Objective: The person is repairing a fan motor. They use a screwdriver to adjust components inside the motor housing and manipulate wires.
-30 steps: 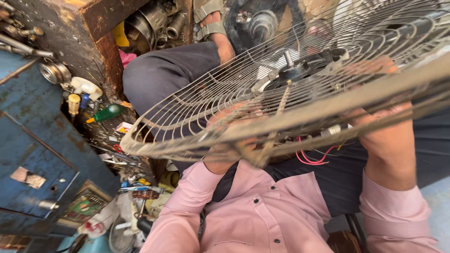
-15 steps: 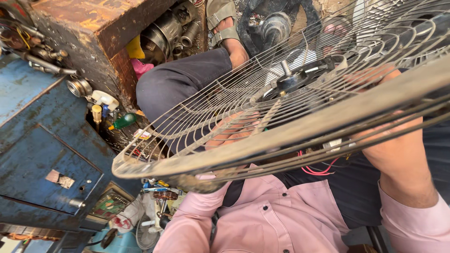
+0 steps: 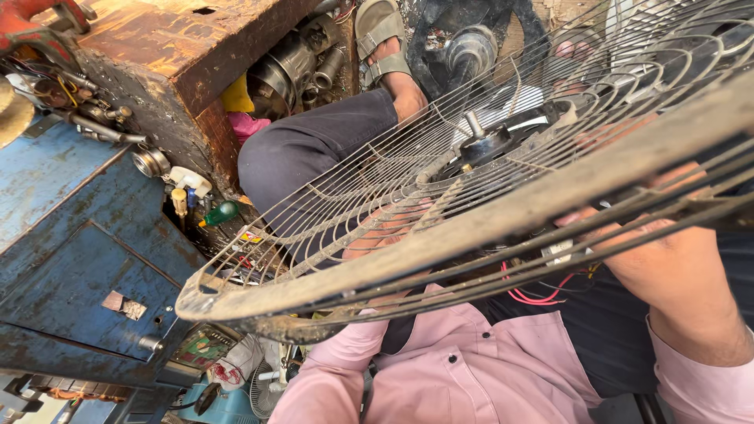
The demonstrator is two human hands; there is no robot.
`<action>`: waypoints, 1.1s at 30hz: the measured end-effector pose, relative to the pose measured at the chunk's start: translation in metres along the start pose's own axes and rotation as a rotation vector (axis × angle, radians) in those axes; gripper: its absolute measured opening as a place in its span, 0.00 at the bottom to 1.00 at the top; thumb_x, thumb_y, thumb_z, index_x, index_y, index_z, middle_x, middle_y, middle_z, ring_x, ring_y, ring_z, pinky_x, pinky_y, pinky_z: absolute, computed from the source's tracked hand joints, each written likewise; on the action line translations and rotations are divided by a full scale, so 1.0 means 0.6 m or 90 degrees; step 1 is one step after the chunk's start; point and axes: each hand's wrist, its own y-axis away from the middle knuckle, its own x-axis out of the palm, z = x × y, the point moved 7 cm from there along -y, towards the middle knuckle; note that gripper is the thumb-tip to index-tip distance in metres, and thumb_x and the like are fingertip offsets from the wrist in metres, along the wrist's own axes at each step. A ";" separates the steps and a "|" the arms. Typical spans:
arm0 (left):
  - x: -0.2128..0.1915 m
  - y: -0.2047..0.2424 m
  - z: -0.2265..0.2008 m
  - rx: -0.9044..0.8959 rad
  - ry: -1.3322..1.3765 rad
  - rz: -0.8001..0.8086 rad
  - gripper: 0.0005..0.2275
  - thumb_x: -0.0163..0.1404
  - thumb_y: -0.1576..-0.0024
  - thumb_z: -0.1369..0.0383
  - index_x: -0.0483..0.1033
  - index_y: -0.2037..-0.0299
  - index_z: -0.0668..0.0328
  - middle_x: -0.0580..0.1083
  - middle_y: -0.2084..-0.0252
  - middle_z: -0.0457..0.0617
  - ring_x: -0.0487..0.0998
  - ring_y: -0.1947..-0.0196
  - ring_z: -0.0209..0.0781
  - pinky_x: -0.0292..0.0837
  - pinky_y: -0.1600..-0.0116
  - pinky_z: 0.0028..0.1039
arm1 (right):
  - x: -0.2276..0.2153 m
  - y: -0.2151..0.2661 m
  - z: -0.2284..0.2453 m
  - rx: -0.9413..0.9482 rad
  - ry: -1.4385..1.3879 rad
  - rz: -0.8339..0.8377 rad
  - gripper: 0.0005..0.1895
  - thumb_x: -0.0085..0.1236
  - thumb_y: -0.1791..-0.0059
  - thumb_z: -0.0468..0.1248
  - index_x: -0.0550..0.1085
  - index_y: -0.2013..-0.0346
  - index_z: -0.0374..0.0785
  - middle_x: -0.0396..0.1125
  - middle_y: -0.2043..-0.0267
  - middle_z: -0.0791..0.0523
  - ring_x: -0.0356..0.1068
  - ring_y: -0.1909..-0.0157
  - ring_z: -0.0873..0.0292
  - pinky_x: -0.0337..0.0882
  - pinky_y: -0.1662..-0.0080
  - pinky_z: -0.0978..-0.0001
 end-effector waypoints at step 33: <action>-0.011 -0.070 -0.038 0.125 0.145 -0.210 0.07 0.59 0.42 0.76 0.78 0.55 0.65 0.78 0.53 0.51 0.83 0.57 0.47 0.78 0.56 0.32 | -0.085 -0.076 0.186 -0.567 0.636 -0.220 0.66 0.77 0.59 0.58 0.46 0.23 0.31 0.46 0.23 0.45 0.50 0.21 0.50 0.53 0.23 0.59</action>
